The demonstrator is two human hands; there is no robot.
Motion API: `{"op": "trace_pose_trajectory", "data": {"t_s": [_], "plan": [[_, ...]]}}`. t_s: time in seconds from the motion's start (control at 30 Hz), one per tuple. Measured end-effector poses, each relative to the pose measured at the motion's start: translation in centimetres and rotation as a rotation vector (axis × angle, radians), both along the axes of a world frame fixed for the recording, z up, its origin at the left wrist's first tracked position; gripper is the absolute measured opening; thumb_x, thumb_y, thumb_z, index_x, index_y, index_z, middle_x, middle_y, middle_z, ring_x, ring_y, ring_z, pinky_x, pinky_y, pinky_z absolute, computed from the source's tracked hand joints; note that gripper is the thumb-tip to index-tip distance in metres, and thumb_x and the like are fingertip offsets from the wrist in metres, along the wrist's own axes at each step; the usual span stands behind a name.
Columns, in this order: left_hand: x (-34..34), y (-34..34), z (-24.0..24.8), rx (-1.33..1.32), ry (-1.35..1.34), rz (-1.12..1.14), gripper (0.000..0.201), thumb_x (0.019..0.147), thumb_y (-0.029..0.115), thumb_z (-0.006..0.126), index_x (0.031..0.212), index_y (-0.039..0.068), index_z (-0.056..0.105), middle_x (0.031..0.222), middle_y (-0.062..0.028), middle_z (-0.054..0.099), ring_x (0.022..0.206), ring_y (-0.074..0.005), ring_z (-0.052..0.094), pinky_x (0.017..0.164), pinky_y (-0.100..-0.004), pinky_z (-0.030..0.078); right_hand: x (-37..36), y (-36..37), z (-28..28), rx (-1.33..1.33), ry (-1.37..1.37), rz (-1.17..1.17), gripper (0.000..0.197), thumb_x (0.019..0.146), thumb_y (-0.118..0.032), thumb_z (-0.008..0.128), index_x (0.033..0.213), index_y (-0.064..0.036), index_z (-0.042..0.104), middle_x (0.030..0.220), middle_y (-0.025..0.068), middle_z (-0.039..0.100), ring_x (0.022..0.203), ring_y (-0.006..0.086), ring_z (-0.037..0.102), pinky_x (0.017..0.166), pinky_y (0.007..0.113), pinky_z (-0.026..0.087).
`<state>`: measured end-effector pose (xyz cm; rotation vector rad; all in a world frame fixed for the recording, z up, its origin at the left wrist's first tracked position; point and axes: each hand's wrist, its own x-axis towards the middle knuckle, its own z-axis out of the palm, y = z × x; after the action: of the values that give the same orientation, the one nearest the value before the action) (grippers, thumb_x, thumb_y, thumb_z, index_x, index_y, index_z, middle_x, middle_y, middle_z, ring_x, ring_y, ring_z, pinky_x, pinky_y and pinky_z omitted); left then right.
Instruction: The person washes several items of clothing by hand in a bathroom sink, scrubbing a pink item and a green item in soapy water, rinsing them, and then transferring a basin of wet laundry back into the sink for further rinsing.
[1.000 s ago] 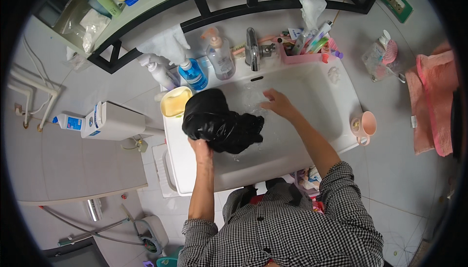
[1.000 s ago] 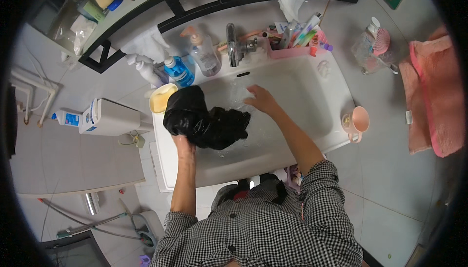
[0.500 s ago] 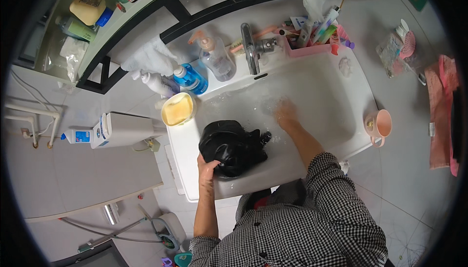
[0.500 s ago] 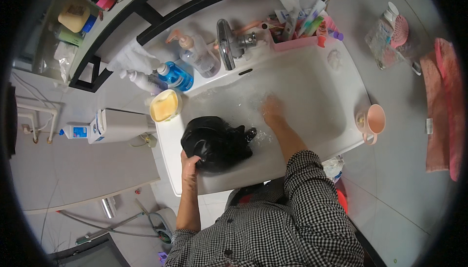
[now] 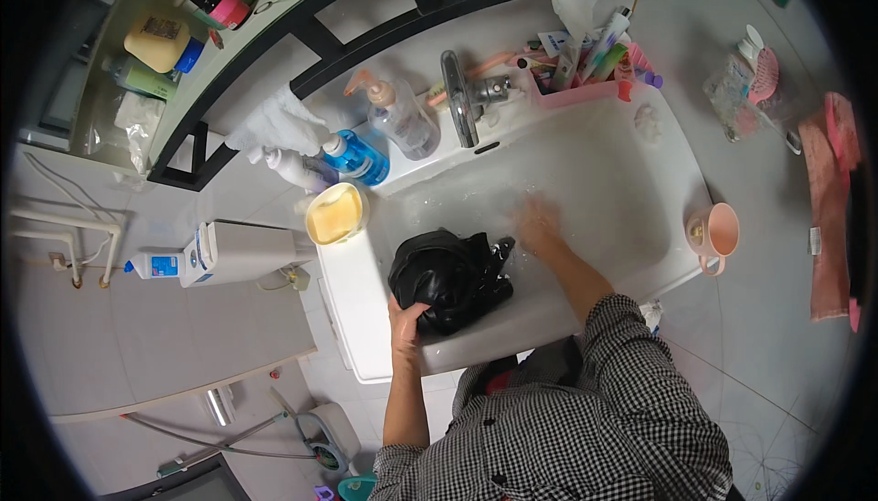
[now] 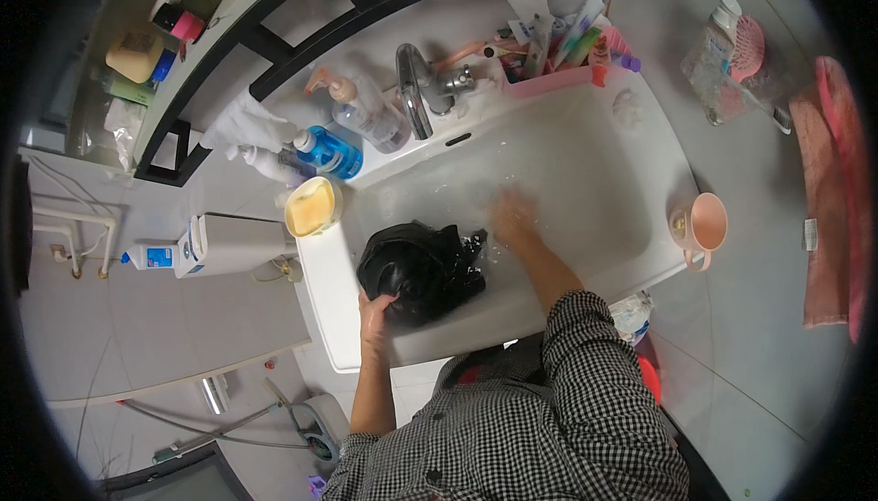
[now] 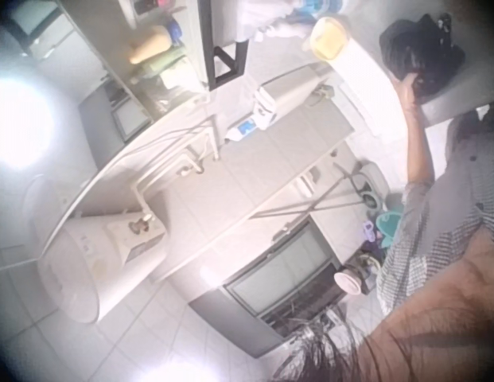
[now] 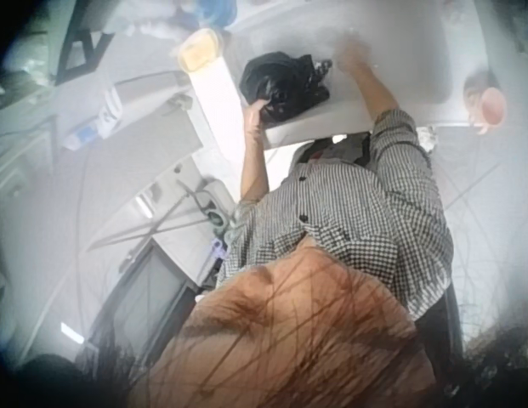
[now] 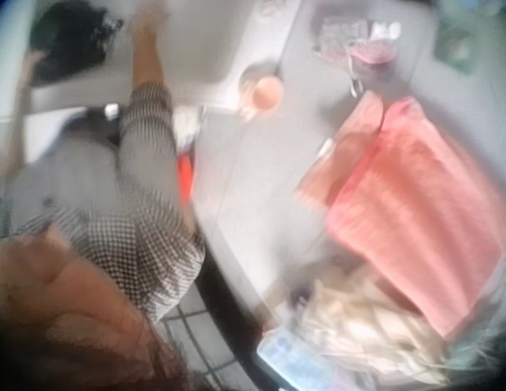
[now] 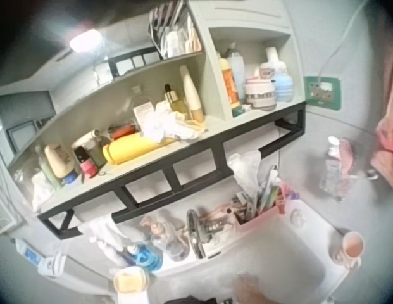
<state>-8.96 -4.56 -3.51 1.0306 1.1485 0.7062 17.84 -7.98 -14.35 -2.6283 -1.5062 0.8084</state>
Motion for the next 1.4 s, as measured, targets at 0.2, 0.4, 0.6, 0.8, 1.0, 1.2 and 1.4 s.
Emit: {"op": "trace_pose_trajectory", "data": {"t_s": [0.2,0.4,0.6,0.8,1.0,1.2,1.4], "plan": [[0.2,-0.3,0.5,0.018,0.023,0.019,0.048,0.060,0.003,0.059,0.107,-0.001,0.050,0.095,-0.0082,0.058,0.084,-0.0193,0.054,0.078,-0.0268,0.042,-0.1,0.3,1.6,0.050,-0.014,0.036,0.040,0.084,-0.024,0.043,0.124,-0.0298,0.040,0.140,0.0113,0.017,0.129,0.0315,0.012,0.103,0.051,0.011],[0.6,-0.3,0.1,-0.034,-0.046,0.049,0.052,0.055,0.002,0.061,0.105,-0.002,0.051,0.095,-0.0088,0.058,0.084,-0.0190,0.055,0.079,-0.0276,0.043,1.0,3.2,-4.0,0.067,0.030,-0.173,0.045,0.084,-0.036,0.037,0.127,-0.0217,0.039,0.138,0.0109,0.025,0.128,0.0282,0.020,0.105,0.042,0.014],[0.4,-0.2,-0.5,-0.011,-0.016,0.039,0.053,0.054,0.003,0.062,0.106,-0.002,0.050,0.093,-0.0084,0.058,0.084,-0.0196,0.055,0.079,-0.0278,0.043,0.7,3.8,-5.4,0.365,-0.234,-0.046,0.048,0.081,-0.037,0.043,0.118,-0.0061,0.045,0.123,0.0128,0.040,0.120,0.0282,0.031,0.098,0.041,0.027],[0.3,-0.2,-0.3,-0.008,0.019,0.006,0.048,0.058,0.003,0.059,0.105,-0.001,0.051,0.094,-0.0076,0.058,0.083,-0.0185,0.054,0.078,-0.0271,0.042,0.2,3.2,-2.0,0.353,-0.324,0.158,0.022,0.078,-0.026,0.047,0.091,-0.0135,0.059,0.107,0.0114,0.047,0.108,0.0296,0.038,0.089,0.046,0.032],[0.0,0.2,-1.0,-0.002,-0.042,-0.090,0.043,0.062,0.004,0.058,0.105,0.001,0.051,0.093,-0.0061,0.057,0.083,-0.0179,0.054,0.076,-0.0264,0.042,-1.0,2.2,0.0,0.411,-0.148,-0.039,0.026,0.081,-0.024,0.046,0.095,-0.0059,0.058,0.109,0.0137,0.050,0.104,0.0293,0.043,0.087,0.044,0.035],[-0.8,0.8,-2.1,-0.085,-0.115,-0.153,0.041,0.063,0.004,0.058,0.103,0.001,0.053,0.092,-0.0055,0.058,0.084,-0.0176,0.055,0.077,-0.0262,0.042,-7.7,0.7,3.1,0.571,0.422,-0.189,0.032,0.085,-0.030,0.045,0.103,-0.0057,0.055,0.108,0.0144,0.053,0.103,0.0306,0.047,0.085,0.040,0.038],[-0.9,0.1,-1.0,-0.115,-0.228,-0.165,0.037,0.064,0.000,0.055,0.101,0.000,0.054,0.092,-0.0063,0.059,0.083,-0.0181,0.056,0.078,-0.0281,0.043,-10.1,0.3,0.1,0.863,1.312,-0.414,0.043,0.091,-0.035,0.033,0.116,-0.0036,0.050,0.114,0.0134,0.053,0.107,0.0261,0.048,0.095,0.033,0.033]]}}
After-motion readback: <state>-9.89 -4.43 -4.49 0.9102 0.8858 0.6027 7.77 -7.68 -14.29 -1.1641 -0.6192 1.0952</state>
